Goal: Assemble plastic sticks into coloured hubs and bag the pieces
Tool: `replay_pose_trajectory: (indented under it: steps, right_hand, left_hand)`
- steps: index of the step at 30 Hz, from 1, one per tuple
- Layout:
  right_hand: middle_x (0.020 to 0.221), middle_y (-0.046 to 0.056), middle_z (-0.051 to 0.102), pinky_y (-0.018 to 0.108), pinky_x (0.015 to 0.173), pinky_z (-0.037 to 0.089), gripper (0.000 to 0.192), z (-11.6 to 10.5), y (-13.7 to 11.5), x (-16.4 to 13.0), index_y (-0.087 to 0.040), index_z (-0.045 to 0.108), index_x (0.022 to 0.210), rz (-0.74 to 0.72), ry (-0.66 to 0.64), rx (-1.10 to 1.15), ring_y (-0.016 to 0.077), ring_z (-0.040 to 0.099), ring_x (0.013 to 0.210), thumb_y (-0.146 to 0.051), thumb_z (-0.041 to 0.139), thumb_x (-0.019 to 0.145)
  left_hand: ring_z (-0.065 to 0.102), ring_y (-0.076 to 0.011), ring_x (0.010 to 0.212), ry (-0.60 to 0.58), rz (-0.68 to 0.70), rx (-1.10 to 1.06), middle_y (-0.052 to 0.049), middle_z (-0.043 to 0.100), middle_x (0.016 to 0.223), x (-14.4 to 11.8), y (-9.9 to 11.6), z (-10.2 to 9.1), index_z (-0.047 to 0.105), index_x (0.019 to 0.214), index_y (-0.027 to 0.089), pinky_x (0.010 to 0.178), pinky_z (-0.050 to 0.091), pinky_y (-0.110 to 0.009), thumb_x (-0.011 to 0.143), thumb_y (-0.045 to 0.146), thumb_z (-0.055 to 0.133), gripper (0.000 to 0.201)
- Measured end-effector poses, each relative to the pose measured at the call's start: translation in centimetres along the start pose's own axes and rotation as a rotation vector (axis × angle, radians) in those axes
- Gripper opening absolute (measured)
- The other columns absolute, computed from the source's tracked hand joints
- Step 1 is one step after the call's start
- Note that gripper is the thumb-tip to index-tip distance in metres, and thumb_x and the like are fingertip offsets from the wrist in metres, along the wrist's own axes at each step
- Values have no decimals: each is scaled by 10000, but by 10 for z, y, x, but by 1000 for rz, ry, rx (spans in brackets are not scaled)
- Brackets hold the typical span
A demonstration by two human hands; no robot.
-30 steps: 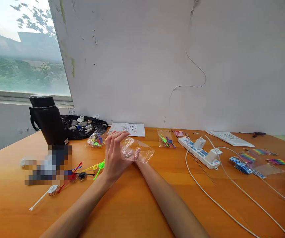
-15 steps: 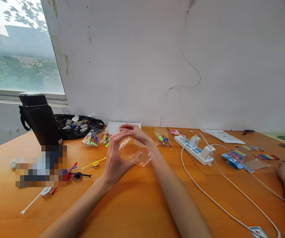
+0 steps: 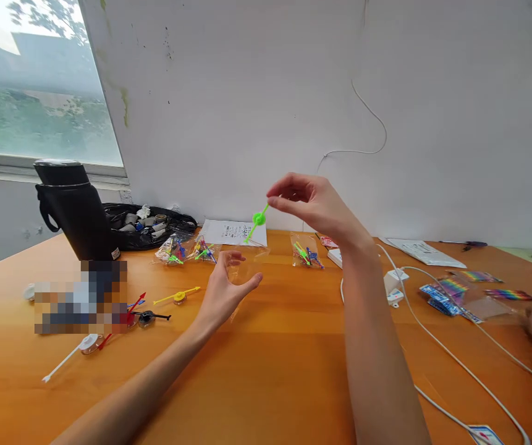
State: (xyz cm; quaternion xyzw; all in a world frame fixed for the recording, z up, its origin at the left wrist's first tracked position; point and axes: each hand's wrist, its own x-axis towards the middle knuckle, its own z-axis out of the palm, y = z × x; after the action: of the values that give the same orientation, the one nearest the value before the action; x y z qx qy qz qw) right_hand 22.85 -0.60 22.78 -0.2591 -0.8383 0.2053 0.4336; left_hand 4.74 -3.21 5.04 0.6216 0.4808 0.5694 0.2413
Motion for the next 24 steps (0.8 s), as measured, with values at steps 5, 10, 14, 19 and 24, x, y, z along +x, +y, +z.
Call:
replay_pose_trajectory:
  steps: [5, 10, 14, 19, 24]
  right_hand:
    - [885, 41, 707, 258, 688, 456, 137, 16, 6, 2, -166, 706, 880, 74, -251, -116, 132, 605, 792, -268, 639, 817]
    - [849, 32, 716, 230, 608, 416, 109, 43, 17, 8, -166, 697, 831, 154, -542, -187, 131, 613, 751, -228, 613, 799]
    - [811, 22, 717, 225, 567, 389, 138, 63, 17, 7, -177, 677, 861, 199, -569, -241, 131, 611, 709, -288, 605, 822]
    - [833, 20, 721, 212, 584, 395, 224, 77, 23, 7, -182, 629, 992, 264, -611, -322, 131, 628, 724, -256, 683, 788]
    - [938, 34, 706, 215, 566, 369, 215, 67, 30, 8, -190, 621, 1008, 245, -538, -410, 126, 607, 729, -233, 663, 802]
  left_hand:
    - [544, -236, 1150, -12, -24, 26, -58, 589, 1168, -2, -4, 2, 483, 1121, 225, 1015, 370, -389, 767, 409, 744, 477]
    - [559, -239, 1115, -26, -53, 20, -59, 589, 1126, 1, -14, 6, 472, 1098, 215, 982, 394, -390, 750, 429, 753, 496]
    - [560, -244, 1123, -23, -58, 22, -56, 596, 1121, 3, -17, 6, 476, 1082, 215, 962, 410, -390, 741, 397, 758, 478]
    - [556, -249, 1135, -42, -81, 10, -71, 589, 1157, 3, -20, 6, 454, 1124, 217, 958, 407, -397, 748, 379, 750, 505]
    - [522, -250, 1129, -67, -79, 60, -78, 555, 1169, 2, -32, 10, 440, 1126, 207, 962, 399, -400, 684, 353, 791, 583]
